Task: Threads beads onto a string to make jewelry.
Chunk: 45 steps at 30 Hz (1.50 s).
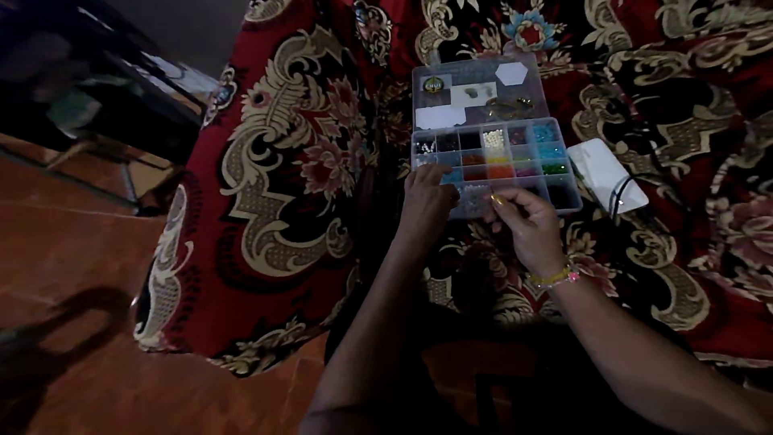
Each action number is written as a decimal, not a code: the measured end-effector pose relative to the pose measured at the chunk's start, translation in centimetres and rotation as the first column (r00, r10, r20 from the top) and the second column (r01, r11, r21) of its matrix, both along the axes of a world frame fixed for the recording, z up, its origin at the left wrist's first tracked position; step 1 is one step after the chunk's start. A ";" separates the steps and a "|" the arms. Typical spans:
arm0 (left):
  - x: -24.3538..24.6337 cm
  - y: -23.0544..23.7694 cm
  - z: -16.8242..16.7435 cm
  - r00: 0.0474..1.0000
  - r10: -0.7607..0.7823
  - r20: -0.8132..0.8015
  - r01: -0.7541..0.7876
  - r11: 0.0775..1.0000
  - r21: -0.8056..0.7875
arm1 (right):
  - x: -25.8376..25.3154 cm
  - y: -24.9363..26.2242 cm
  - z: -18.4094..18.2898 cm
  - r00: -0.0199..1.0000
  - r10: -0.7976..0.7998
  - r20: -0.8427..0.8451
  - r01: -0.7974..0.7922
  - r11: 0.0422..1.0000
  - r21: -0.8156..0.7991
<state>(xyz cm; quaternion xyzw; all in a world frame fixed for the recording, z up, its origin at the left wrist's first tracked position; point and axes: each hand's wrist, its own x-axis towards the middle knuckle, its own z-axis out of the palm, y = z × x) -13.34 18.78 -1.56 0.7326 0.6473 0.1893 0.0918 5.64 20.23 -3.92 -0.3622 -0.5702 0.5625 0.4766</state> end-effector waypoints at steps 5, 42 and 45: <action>0.3 0.1 -0.3 1.000 0.019 0.004 -0.019 1.000 -0.007 | 0.1 0.0 0.1 1.000 0.015 0.005 -0.014 0.999 -0.051; 2.8 -0.2 -0.4 -0.189 0.451 0.872 0.417 0.841 -0.345 | -0.2 -0.4 0.0 0.987 0.025 -0.158 -0.023 1.000 0.011; 2.9 -0.2 -0.3 -0.191 0.467 0.863 0.414 0.836 -0.361 | -0.3 -0.3 -0.2 0.987 0.024 -0.157 -0.022 1.000 0.010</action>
